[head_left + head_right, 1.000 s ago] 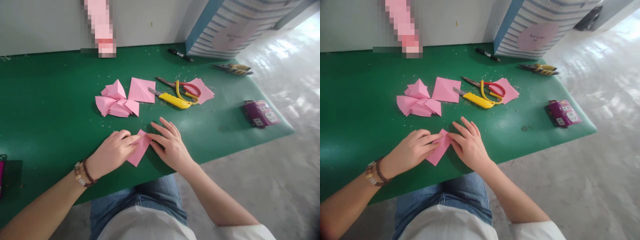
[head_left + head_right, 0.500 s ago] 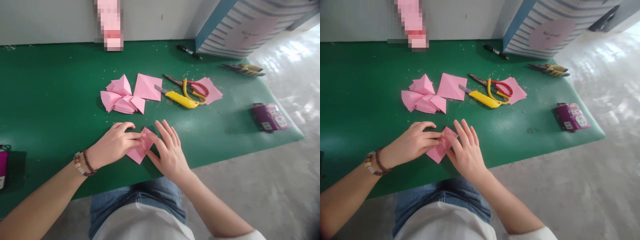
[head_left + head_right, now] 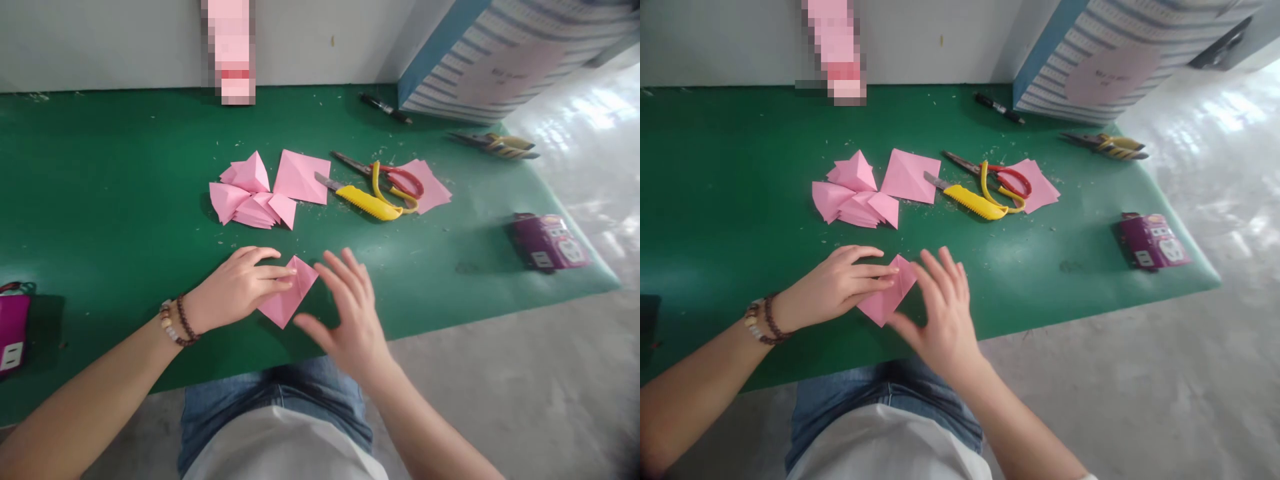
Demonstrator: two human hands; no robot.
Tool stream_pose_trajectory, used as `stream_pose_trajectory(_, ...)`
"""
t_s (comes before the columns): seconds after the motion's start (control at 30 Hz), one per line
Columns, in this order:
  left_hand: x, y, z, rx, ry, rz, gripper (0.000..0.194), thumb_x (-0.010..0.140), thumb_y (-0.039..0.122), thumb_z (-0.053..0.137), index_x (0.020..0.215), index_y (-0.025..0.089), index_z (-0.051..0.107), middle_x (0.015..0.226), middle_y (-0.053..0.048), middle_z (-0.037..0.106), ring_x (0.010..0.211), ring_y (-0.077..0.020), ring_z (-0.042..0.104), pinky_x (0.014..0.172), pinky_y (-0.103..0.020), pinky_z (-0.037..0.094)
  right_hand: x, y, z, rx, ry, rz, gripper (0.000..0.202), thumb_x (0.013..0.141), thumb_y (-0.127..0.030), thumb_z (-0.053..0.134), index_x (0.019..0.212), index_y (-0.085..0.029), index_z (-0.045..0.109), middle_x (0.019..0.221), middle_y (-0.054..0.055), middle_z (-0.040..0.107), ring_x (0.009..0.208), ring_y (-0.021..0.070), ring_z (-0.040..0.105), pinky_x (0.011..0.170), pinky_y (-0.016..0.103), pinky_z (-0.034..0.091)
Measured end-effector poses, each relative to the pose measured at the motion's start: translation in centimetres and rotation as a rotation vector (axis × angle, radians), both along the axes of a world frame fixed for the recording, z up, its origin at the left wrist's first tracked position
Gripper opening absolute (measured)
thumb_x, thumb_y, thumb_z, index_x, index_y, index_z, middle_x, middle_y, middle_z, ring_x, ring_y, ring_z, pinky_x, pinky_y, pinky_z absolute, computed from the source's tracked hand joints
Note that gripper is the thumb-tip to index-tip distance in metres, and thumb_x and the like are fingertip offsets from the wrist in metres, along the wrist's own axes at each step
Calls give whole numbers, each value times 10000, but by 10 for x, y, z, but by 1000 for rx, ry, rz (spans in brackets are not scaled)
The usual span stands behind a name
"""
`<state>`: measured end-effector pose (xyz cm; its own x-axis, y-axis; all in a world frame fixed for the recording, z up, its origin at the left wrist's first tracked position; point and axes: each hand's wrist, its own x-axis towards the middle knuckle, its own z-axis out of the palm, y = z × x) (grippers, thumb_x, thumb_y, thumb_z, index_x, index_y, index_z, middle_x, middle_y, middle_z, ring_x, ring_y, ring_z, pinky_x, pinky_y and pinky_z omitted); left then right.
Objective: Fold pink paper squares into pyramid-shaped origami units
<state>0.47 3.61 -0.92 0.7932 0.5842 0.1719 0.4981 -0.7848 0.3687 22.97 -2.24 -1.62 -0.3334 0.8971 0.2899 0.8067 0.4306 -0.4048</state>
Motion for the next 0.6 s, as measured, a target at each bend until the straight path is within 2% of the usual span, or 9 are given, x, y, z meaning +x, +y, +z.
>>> stream_pose_trajectory(0.03, 0, 0, 0, 0, -17, -8, 345, 965, 118, 447, 1190, 247, 675, 1246, -26, 683, 1255, -243, 493, 1051, -480, 414, 5, 4, -2, 24, -16, -73, 505, 900, -471, 594, 1303, -175, 533, 1409, 197, 511, 1435, 393, 300, 1094, 671, 312)
stream_pose_trajectory(0.1, 1, 0, 1, 1, -52, -22, 381, 946, 65, 423, 1167, 240, 680, 1249, -25, 682, 1237, -223, 517, 1083, -481, 394, 12, 12, -6, 27, -38, -130, 335, 899, -402, 608, 1165, -200, 629, 1360, 171, 554, 1426, 405, 310, 1079, 694, 315)
stream_pose_trajectory(0.17, 3, -1, 2, -6, -85, -25, 381, 934, 45, 420, 1145, 229, 680, 1275, -32, 665, 1219, -205, 540, 1105, -471, 379, 13, 16, -10, 2, -13, -134, 204, 887, -361, 625, 1030, -222, 666, 1304, 141, 592, 1407, 392, 352, 1079, 693, 323)
stream_pose_trajectory(0.23, 6, -3, 4, -19, -130, 35, 313, 944, 85, 457, 1131, 218, 670, 1283, -48, 652, 1177, -190, 573, 1085, -436, 405, 11, 17, -14, -10, 55, -142, 113, 873, -334, 644, 928, -235, 655, 1232, 113, 627, 1371, 368, 412, 1079, 680, 340)
stream_pose_trajectory(0.3, 9, -6, 6, -43, -205, 187, 223, 941, 201, 555, 1145, 193, 645, 1220, -72, 673, 1115, -192, 608, 1007, -393, 467, 7, 16, -14, -2, 130, -160, 90, 855, -316, 669, 851, -237, 627, 1157, 99, 654, 1320, 354, 470, 1064, 666, 369)
stream_pose_trajectory(0.37, 11, -9, 8, -91, -257, 283, 315, 889, 334, 660, 1154, 168, 625, 1129, -84, 700, 1045, -207, 633, 928, -377, 504, 4, 12, -12, 11, 188, -169, 113, 841, -293, 686, 807, -232, 596, 1093, 97, 669, 1256, 340, 526, 1045, 648, 399)
stream_pose_trajectory(0.4, 12, -10, 9, -105, -258, 300, 304, 881, 349, 671, 1122, 168, 635, 1076, -76, 712, 997, -206, 642, 893, -373, 511, 2, 10, -9, 12, 214, -165, 122, 839, -276, 685, 794, -231, 581, 1074, 96, 671, 1226, 329, 547, 1029, 627, 424)
stream_pose_trajectory(0.53, 11, -11, 12, -141, -272, 244, 99, 908, 232, 633, 991, 210, 682, 917, -16, 730, 875, -171, 641, 827, -340, 502, 0, 1, 5, -42, 319, -78, 97, 867, -187, 607, 807, -229, 545, 1071, 94, 670, 1107, 254, 619, 895, 459, 549)
stream_pose_trajectory(0.6, 9, -10, 13, -151, -301, 203, 135, 911, 153, 602, 1006, 216, 675, 900, -2, 732, 876, -154, 644, 880, -340, 496, 2, -1, 13, -78, 340, 38, 65, 878, -163, 584, 874, -225, 569, 1066, 89, 680, 1029, 214, 650, 844, 389, 573)
